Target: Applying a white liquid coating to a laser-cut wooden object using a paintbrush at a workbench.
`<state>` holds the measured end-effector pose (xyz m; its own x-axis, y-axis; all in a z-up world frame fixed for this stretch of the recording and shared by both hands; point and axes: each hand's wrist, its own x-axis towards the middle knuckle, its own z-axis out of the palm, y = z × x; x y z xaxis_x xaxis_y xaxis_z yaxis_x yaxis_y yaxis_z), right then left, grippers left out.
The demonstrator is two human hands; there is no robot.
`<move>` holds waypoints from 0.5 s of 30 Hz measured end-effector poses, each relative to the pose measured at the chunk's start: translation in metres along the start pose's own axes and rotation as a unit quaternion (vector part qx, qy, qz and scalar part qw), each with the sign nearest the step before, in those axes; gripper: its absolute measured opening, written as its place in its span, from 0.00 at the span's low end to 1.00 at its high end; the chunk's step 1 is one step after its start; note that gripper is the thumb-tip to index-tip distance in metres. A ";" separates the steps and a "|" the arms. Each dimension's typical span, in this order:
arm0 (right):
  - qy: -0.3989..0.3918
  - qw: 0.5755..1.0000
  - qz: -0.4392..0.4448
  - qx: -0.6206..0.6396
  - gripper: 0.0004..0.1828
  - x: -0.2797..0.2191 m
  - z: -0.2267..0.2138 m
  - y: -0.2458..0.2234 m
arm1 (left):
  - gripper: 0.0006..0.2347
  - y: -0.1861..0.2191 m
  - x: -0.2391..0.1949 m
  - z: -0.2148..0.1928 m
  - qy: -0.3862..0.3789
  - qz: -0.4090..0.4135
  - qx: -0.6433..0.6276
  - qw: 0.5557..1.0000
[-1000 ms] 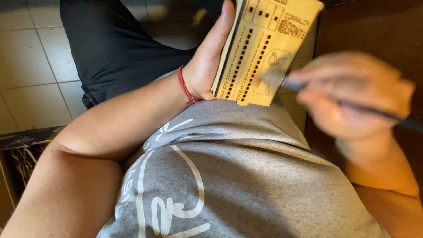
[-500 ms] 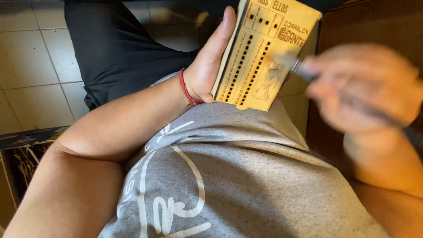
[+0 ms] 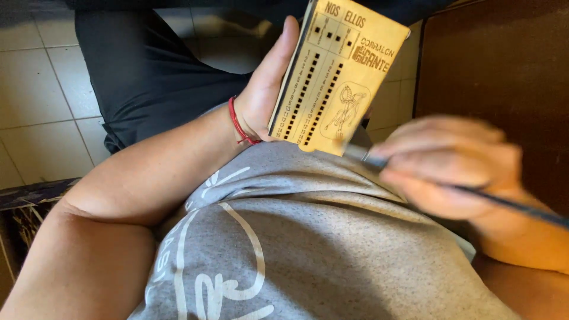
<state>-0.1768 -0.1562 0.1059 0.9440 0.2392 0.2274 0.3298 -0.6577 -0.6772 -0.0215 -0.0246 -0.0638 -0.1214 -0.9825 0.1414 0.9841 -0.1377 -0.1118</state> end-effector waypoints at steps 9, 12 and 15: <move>0.028 0.985 -0.044 -0.163 0.10 -0.006 -0.023 0.008 | 0.43 -0.002 0.000 0.007 -0.019 0.018 0.012 1.000; -0.066 0.984 -0.142 -0.083 0.12 -0.011 -0.006 0.008 | 0.44 -0.001 -0.002 0.012 -0.021 0.016 0.078 0.997; 0.063 0.996 -0.019 -0.068 0.10 -0.022 -0.017 0.005 | 0.44 0.001 -0.001 0.006 0.018 0.009 0.007 1.000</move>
<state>-0.1952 -0.1768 0.1095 0.9223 0.1802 0.3418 0.3556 -0.7422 -0.5681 -0.0195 -0.0230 -0.0580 -0.1082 -0.9887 0.1036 0.9879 -0.1186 -0.1003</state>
